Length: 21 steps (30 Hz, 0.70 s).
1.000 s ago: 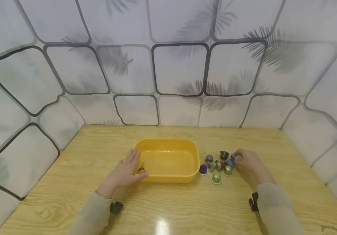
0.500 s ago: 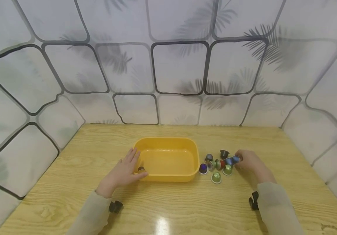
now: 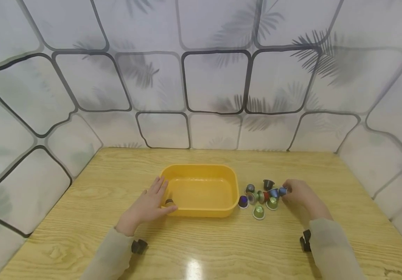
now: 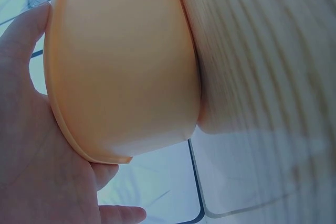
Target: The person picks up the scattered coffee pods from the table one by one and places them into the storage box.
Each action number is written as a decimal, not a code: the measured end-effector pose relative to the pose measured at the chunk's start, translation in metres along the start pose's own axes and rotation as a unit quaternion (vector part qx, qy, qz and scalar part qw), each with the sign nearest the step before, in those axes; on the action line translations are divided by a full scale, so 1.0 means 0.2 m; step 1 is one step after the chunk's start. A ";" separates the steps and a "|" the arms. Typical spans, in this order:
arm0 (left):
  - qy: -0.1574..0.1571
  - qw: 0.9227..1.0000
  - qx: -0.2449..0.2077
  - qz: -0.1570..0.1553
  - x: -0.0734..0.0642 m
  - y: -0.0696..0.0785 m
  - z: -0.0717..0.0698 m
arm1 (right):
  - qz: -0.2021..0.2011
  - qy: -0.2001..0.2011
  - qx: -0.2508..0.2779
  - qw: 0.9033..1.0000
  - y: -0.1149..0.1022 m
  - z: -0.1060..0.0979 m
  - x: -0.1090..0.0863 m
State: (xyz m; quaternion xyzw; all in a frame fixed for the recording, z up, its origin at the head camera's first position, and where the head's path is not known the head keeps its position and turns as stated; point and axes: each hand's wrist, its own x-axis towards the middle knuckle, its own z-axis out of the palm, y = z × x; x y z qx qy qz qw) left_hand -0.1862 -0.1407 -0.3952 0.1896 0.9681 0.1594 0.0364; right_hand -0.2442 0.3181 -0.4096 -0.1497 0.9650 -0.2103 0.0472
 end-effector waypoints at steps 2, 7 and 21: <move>0.001 1.000 0.001 0.001 0.00 0.00 0.00 | -0.005 0.011 0.001 1.000 0.00 0.00 -0.01; 0.000 1.000 0.000 0.000 0.00 0.00 0.00 | -0.025 0.045 0.001 0.999 -0.01 -0.02 -0.03; -0.002 1.000 -0.001 -0.005 0.01 -0.01 0.01 | -0.028 0.064 -0.018 0.997 -0.16 -0.14 -0.05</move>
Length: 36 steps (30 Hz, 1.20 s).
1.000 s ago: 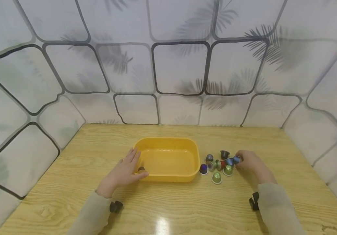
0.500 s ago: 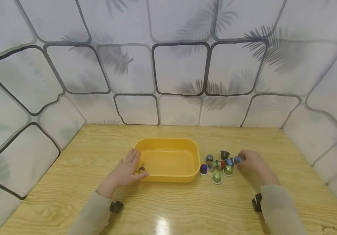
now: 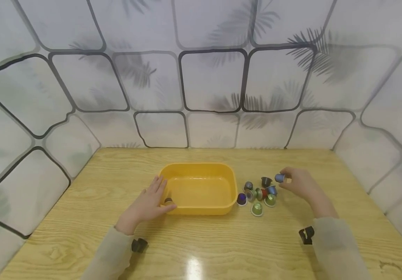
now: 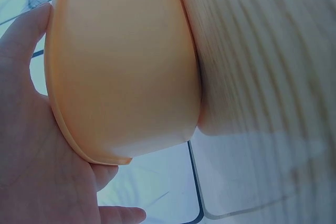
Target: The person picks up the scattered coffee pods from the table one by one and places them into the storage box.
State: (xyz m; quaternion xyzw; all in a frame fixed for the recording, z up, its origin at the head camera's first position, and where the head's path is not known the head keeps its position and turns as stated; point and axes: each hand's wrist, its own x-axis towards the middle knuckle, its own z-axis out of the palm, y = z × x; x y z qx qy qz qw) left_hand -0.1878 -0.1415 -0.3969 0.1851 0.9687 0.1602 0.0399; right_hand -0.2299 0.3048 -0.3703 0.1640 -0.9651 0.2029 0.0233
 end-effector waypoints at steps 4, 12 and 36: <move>0.000 1.000 0.002 0.002 0.00 0.00 0.00 | -0.006 -0.006 -0.001 1.000 -0.08 0.00 0.01; -0.001 1.000 -0.003 0.003 0.00 0.00 0.00 | -0.016 -0.020 0.020 0.999 -0.27 0.02 0.06; -0.003 1.000 0.006 0.000 0.00 -0.01 -0.01 | -0.138 -0.027 0.063 0.988 -0.66 0.31 0.33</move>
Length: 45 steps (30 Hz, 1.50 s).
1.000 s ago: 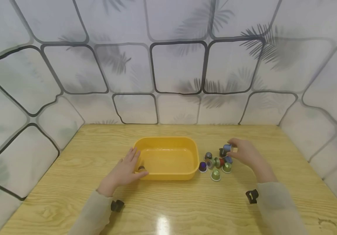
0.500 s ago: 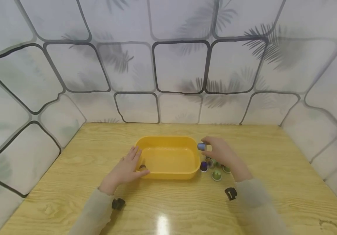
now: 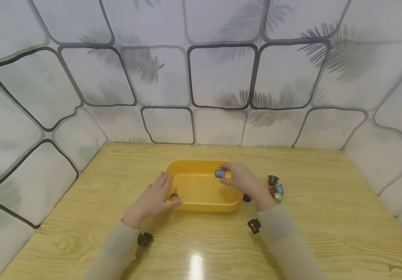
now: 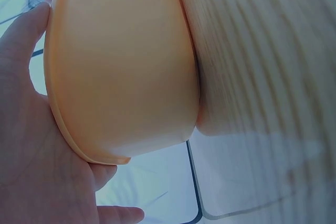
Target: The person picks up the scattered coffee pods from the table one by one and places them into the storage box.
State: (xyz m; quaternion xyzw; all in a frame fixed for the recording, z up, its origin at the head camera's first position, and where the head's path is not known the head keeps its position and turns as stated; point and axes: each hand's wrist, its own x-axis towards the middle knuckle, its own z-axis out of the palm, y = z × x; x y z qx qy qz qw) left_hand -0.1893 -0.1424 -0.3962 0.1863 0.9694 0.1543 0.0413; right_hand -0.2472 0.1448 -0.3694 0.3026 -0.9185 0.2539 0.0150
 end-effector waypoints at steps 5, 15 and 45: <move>0.001 1.000 0.000 0.000 0.01 0.00 0.00 | -0.001 -0.010 0.008 1.000 -0.04 0.03 0.05; -0.005 1.000 0.000 -0.010 0.01 0.00 -0.01 | -0.010 -0.003 0.002 1.000 -0.10 0.12 0.13; -0.011 1.000 0.011 -0.009 0.03 0.00 0.00 | -0.020 -0.077 -0.011 0.997 -0.27 0.36 0.34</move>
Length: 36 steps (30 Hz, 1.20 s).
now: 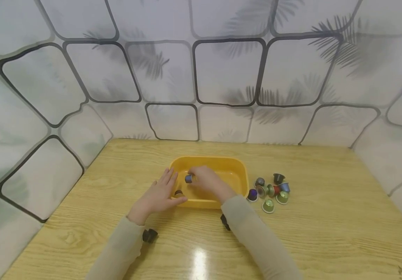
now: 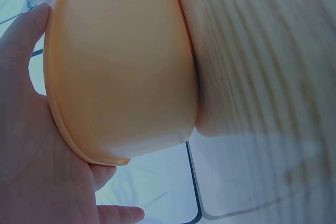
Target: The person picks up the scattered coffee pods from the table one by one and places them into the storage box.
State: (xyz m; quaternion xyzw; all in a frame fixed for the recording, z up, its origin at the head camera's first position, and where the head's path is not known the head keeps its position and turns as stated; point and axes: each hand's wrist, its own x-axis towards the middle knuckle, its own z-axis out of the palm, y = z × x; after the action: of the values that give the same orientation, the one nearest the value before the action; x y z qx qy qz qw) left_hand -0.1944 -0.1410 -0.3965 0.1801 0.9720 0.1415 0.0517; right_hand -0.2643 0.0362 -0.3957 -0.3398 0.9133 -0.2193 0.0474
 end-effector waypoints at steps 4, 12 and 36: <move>0.002 1.000 0.001 0.001 0.00 0.00 0.00 | -0.008 -0.005 0.003 1.000 -0.02 0.02 0.00; 0.001 1.000 0.000 0.002 0.00 0.01 -0.01 | -0.005 -0.006 -0.010 1.000 -0.03 0.05 -0.01; 0.003 1.000 0.000 0.002 -0.01 0.01 0.00 | 0.008 -0.042 -0.018 0.999 -0.01 0.07 -0.01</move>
State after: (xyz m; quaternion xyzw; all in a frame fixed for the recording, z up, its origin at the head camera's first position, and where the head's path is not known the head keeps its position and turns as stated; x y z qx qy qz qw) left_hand -0.1922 -0.1405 -0.3960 0.1821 0.9718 0.1418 0.0485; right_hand -0.2585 0.0318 -0.4074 -0.3423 0.9170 -0.1879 0.0817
